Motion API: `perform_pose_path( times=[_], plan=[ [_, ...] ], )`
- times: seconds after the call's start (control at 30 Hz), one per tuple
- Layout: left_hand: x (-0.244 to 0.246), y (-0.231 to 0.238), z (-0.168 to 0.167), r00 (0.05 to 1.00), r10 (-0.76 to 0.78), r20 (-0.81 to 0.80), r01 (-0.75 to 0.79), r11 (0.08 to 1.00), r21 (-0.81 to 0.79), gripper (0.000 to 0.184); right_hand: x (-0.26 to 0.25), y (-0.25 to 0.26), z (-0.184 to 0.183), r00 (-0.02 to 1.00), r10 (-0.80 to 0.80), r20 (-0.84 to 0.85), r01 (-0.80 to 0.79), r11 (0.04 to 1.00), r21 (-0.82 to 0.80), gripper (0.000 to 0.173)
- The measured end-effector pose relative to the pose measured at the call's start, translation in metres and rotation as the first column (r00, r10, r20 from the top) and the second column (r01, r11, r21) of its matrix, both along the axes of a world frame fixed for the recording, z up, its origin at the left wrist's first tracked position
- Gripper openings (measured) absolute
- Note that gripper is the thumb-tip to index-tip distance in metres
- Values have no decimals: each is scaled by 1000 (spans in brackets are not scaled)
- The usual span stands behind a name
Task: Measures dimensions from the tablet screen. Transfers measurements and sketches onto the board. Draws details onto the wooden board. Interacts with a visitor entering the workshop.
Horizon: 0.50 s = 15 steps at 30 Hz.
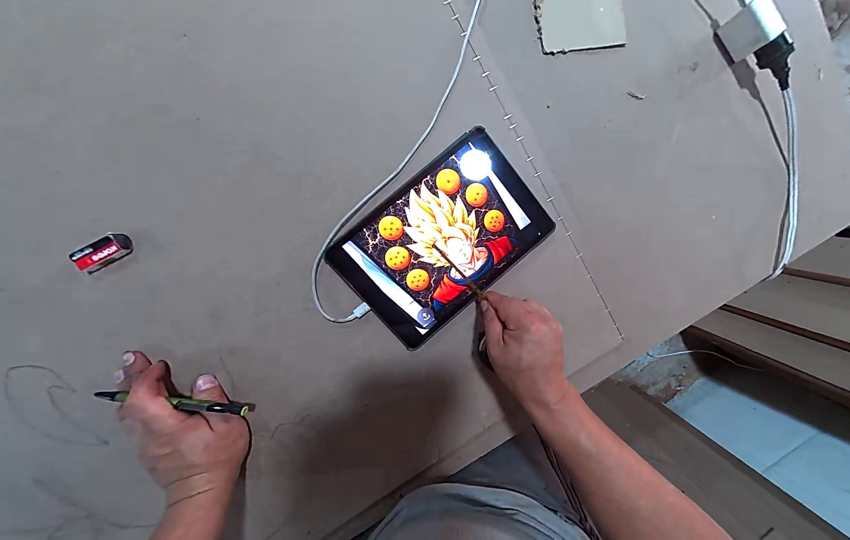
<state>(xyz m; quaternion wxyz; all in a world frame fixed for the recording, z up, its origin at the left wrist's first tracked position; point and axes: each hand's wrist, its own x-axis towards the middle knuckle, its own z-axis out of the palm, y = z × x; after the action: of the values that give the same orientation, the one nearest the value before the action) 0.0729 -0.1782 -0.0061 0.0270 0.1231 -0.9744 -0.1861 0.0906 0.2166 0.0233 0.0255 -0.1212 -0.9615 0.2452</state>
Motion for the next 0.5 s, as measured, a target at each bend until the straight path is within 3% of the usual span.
perform_pose_path(
  times=[0.37, 0.5],
  plan=[
    [-3, 3, 2, 1000, -14, -4, 14, 1000, 3, 66, 0, 2, 1, 1000, -19, -7, 19, 1000, -1, 27],
    [3, -4, 1, 996, -33, -84, 40, 996, 76, 62, 4, -8, -1, 999, -38, 19, 38, 999, 7, 26]
  ],
)
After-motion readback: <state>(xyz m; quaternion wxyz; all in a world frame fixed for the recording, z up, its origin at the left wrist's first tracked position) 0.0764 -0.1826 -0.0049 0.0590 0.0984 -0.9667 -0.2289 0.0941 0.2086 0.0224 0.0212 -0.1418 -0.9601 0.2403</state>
